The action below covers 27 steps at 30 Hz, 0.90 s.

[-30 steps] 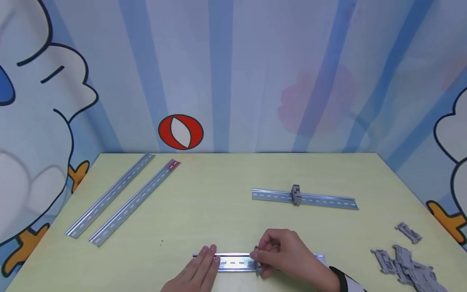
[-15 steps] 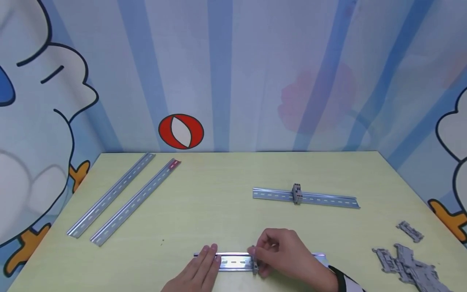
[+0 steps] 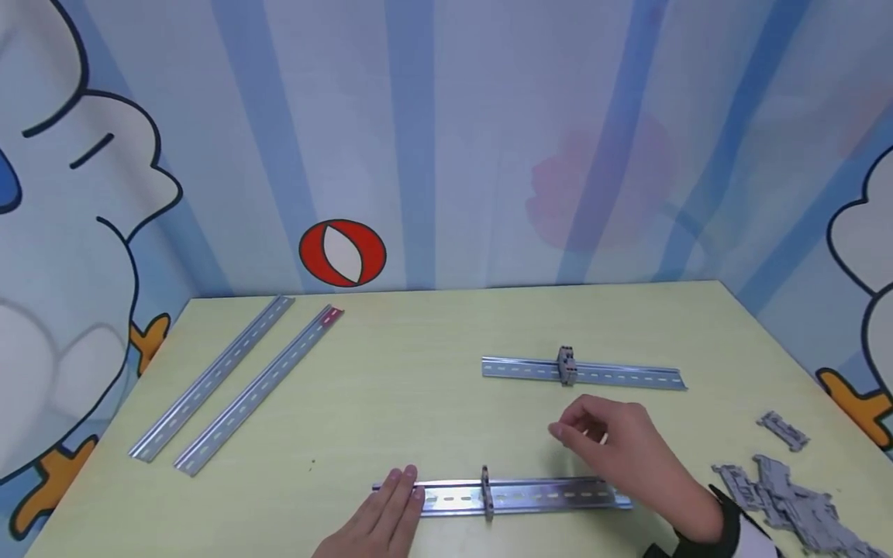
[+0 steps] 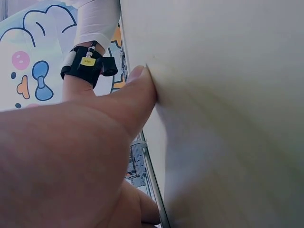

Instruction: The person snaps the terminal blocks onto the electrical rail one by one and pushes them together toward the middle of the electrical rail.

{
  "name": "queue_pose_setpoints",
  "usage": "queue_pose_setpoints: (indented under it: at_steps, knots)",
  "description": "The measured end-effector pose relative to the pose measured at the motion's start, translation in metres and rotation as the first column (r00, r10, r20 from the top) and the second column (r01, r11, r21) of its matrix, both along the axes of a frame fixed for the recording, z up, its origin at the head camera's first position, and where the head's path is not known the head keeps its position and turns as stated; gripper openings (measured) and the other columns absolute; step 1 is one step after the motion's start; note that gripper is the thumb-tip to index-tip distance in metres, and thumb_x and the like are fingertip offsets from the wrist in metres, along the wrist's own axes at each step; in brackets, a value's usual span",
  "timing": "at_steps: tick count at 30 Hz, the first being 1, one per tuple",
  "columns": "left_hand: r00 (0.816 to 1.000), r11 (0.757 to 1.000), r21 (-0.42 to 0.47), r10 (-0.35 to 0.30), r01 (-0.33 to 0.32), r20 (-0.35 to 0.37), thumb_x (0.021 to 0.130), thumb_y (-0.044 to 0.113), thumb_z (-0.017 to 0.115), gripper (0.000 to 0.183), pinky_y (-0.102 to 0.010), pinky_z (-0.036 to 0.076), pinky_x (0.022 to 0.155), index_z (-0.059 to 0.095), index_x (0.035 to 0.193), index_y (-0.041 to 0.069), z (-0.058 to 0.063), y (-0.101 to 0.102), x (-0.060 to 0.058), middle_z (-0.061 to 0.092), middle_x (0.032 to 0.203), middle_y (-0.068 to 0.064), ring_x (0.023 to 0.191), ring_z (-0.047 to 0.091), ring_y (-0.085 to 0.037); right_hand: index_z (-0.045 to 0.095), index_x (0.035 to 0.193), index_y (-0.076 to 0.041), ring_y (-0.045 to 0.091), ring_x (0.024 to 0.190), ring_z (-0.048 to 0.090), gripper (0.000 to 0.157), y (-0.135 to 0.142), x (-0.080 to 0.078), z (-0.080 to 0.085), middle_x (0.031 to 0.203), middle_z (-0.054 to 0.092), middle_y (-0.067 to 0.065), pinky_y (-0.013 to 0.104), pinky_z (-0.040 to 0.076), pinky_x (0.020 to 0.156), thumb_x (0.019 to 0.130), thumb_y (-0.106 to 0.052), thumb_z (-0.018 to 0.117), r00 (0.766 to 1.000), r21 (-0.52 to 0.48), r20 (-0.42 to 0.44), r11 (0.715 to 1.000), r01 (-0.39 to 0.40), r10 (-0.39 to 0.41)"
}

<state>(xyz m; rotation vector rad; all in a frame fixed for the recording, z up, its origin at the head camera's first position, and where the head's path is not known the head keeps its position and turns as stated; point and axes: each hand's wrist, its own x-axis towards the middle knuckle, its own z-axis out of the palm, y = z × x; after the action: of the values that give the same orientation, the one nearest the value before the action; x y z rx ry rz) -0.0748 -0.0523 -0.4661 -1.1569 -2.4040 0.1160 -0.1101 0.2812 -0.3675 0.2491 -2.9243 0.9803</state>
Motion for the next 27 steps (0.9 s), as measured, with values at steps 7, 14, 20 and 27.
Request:
queue_pose_setpoints:
  at_steps: [7, 14, 20, 27]
  knots:
    - [1.0, 0.998, 0.065, -0.008, 0.01, -0.022, 0.094, 0.072, 0.024, 0.086, -0.028, 0.049, 0.099, 0.06, 0.129, 0.001, -0.005, 0.0, 0.004, 0.062, 0.138, -0.014, 0.127, 0.058, -0.023, 0.072, 0.088, -0.018, 0.0, 0.061, 0.058, 0.013, 0.055, -0.001, 0.0, 0.074, 0.072, -0.001, 0.021, 0.044, 0.052, 0.093, -0.03, 0.067, 0.984, 0.147, -0.068, 0.974, 0.175, -0.166]
    - [1.0, 0.999, 0.045, 0.003, -0.003, 0.006, 0.094, 0.072, 0.026, 0.087, -0.03, 0.053, 0.096, 0.06, 0.13, 0.002, -0.003, -0.001, 0.005, 0.06, 0.14, -0.015, 0.129, 0.057, -0.024, 0.072, 0.094, -0.002, 0.018, 0.063, 0.064, 0.028, 0.12, -0.004, -0.001, 0.077, 0.074, 0.013, 0.026, 0.044, 0.048, 0.09, -0.029, 0.07, 0.936, 0.252, -0.114, 0.901, 0.352, -0.334]
    - [1.0, 0.999, 0.04, 0.024, -0.024, 0.013, 0.093, 0.074, 0.025, 0.088, -0.029, 0.046, 0.102, 0.059, 0.133, 0.004, -0.002, 0.0, 0.007, 0.059, 0.142, -0.013, 0.13, 0.055, -0.023, 0.06, 0.113, 0.018, 0.049, 0.086, 0.059, 0.046, 0.181, -0.013, -0.01, 0.106, 0.061, 0.04, 0.046, 0.053, 0.06, 0.086, -0.017, 0.072, 0.875, 0.456, 0.091, 0.801, 0.387, -0.475]
    - [1.0, 0.999, 0.032, 0.026, -0.026, -0.001, 0.093, 0.074, 0.025, 0.086, -0.025, 0.018, 0.118, 0.059, 0.13, 0.004, -0.003, 0.0, 0.005, 0.059, 0.142, -0.012, 0.13, 0.055, -0.022, 0.046, 0.125, 0.025, 0.061, 0.104, 0.046, 0.067, 0.261, -0.021, -0.06, 0.121, 0.044, 0.048, 0.059, 0.05, 0.078, 0.08, -0.014, 0.076, 0.747, 0.592, 0.252, 0.709, 0.384, -0.615]
